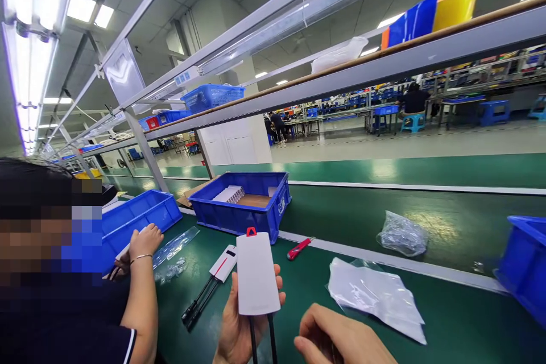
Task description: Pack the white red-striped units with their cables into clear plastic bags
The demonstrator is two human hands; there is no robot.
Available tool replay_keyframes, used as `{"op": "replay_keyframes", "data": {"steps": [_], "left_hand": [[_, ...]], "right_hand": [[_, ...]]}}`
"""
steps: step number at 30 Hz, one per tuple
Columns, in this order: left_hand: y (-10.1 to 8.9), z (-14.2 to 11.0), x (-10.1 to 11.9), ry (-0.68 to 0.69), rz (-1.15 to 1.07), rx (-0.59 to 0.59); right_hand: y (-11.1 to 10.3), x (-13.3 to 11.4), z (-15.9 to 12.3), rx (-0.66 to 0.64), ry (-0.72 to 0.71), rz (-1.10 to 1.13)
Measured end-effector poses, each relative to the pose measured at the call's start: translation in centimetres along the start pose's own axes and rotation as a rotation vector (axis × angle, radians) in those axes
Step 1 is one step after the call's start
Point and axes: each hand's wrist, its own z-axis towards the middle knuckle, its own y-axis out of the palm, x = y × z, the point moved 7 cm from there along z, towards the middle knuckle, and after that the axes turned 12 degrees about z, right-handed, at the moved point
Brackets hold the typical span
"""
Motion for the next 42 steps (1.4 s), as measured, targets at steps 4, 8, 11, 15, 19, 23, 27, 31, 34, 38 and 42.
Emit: {"op": "replay_keyframes", "data": {"steps": [4,8,11,15,19,23,27,31,34,38,42], "left_hand": [[10.9,-1.7,-2.1,0.002,-0.046,-0.126],[17.4,-1.2,-2.9,0.01,-0.083,-0.212],[21.2,1.3,-3.5,0.029,-0.084,-0.24],[26.0,6.4,-5.0,0.104,0.348,-0.205],[30.2,11.1,-8.1,0.027,0.597,-0.195],[32.9,14.1,-10.6,-0.109,0.679,-0.226],[32.9,14.8,-9.8,-0.085,0.569,-0.239],[29.3,13.3,-6.3,0.008,0.336,-0.282],[25.3,10.8,-3.2,0.032,0.193,-0.322],[20.7,6.9,-0.2,0.017,0.108,-0.351],[18.2,3.4,0.7,-0.055,0.116,-0.364]], "right_hand": [[0.8,1.4,-0.1,-0.008,0.07,0.055],[-1.6,3.1,-1.0,0.042,0.118,0.099],[-6.0,3.6,-1.2,0.147,0.135,0.108],[-13.0,3.0,-1.7,0.308,0.173,0.171],[-17.7,1.4,-2.6,0.466,0.131,0.308],[-19.0,0.7,-3.2,0.548,0.119,0.42],[-18.7,1.4,-3.3,0.521,0.144,0.41],[-18.1,3.2,-2.9,0.493,0.21,0.403],[-17.0,4.6,-2.1,0.488,0.215,0.412],[-13.7,6.0,-0.5,0.415,0.225,0.376],[-8.9,7.4,0.5,0.328,0.301,0.319]]}}
